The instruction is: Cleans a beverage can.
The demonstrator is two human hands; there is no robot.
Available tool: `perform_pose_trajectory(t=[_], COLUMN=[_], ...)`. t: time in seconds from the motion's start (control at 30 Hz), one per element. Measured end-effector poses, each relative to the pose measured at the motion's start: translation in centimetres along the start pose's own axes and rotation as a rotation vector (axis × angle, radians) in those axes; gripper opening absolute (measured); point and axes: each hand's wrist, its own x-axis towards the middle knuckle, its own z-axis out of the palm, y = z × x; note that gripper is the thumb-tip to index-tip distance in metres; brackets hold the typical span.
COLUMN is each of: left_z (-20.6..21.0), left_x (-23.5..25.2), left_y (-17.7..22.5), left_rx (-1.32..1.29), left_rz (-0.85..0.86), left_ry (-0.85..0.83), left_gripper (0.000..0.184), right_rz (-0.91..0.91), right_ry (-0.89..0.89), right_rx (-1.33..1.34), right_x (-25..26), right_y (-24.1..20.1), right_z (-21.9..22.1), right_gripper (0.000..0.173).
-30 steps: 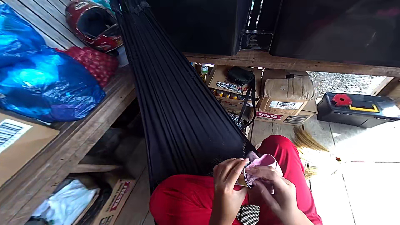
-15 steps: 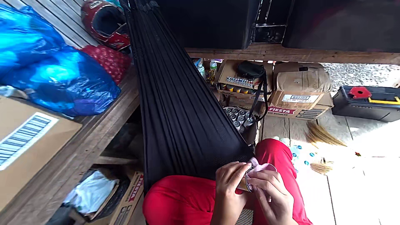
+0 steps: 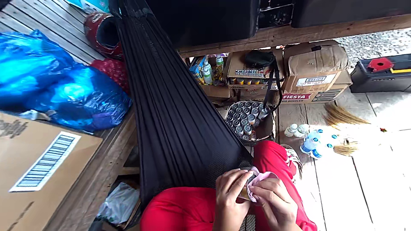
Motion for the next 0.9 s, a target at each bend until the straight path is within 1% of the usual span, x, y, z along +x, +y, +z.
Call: perform_pose_trajectory(t=[0.07, 0.13, 0.17, 0.37, 0.57, 0.63, 0.73, 0.9], left_z=[1.3, 2.9, 3.9, 10.2, 14.8, 15.5, 15.3, 12.7], left_x=[0.5, 1.2, 1.7, 4.9, 8.2, 8.8, 8.9, 7.2], left_y=[0.2, 0.7, 1.0, 3.3, 6.1, 6.6, 6.9, 5.7], left_rx=[-0.032, -0.043, -0.048, -0.076, -0.142, -0.155, -0.16, -0.123], left_rz=[-0.006, -0.016, -0.019, -0.014, 0.01, 0.023, 0.033, 0.037], left_ry=[0.004, 0.022, 0.032, 0.086, 0.117, 0.128, 0.13, 0.124], left_gripper=[0.041, 0.043, 0.044, 0.041, 0.042, 0.042, 0.042, 0.042], right_rz=[-0.034, -0.046, -0.053, -0.1, -0.153, -0.169, -0.183, -0.16], right_ry=[-0.034, -0.108, -0.137, -0.204, -0.181, -0.179, -0.161, -0.145], right_rx=[-0.034, -0.051, -0.057, -0.119, -0.165, -0.175, -0.177, -0.171], right_x=[0.3, 1.0, 1.4, 4.7, 8.3, 9.0, 9.2, 7.9], right_y=[0.7, 1.7, 2.3, 6.8, 9.4, 9.6, 9.4, 7.6], right_z=[-1.2, -2.9, -3.8, -9.4, -14.3, -15.1, -15.2, -12.5], right_gripper=[0.024, 0.031, 0.031, 0.025, 0.022, 0.021, 0.02, 0.019])
